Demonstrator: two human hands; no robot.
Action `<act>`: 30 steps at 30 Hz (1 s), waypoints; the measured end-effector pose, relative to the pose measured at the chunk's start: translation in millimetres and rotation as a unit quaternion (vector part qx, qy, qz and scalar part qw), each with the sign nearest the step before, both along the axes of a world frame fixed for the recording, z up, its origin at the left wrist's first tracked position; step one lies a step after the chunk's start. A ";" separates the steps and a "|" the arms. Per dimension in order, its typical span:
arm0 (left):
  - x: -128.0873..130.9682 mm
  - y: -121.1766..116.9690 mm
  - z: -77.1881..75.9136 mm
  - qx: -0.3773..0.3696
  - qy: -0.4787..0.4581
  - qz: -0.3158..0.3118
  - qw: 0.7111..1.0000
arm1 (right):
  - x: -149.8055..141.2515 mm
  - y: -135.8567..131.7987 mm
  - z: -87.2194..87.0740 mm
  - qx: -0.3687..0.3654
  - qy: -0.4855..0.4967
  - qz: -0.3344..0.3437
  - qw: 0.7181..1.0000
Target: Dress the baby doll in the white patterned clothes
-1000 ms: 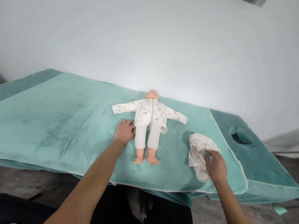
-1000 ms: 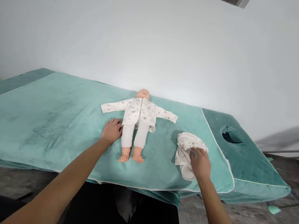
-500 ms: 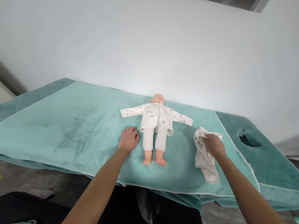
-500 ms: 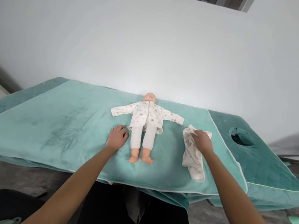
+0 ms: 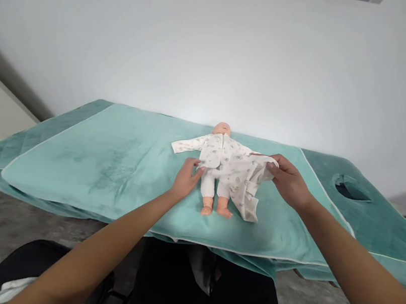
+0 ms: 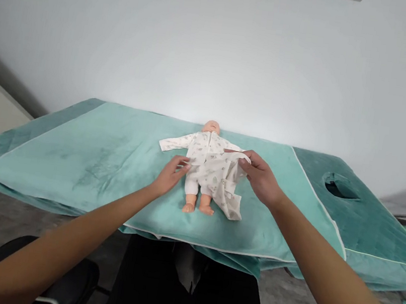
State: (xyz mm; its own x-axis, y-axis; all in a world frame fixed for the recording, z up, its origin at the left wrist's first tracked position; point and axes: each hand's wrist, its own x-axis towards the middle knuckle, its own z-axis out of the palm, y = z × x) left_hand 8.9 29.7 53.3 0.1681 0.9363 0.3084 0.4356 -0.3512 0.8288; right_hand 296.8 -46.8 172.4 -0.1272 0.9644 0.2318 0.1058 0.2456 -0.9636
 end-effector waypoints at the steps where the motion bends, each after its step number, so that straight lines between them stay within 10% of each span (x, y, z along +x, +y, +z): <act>1: 4.1 -5.3 13.9 -0.025 -0.012 -0.059 0.998 | -8.7 -2.4 1.6 -0.005 0.018 0.016 1.000; 6: 23.2 -35.4 73.9 -0.109 -0.029 -0.267 0.957 | -35.6 2.7 9.0 -0.001 0.011 0.031 0.999; 15: 18.5 -45.2 136.6 -0.191 -0.341 -0.171 0.905 | -42.3 -6.9 17.5 0.036 -0.106 0.053 0.992; 21: 5.6 -45.0 193.5 -0.187 -0.237 -0.286 0.909 | -63.1 -8.1 48.3 0.087 -0.020 0.030 0.996; 30: 11.4 -46.4 237.1 -0.101 -0.180 -0.243 0.948 | -84.8 22.8 85.6 0.117 0.004 0.119 0.986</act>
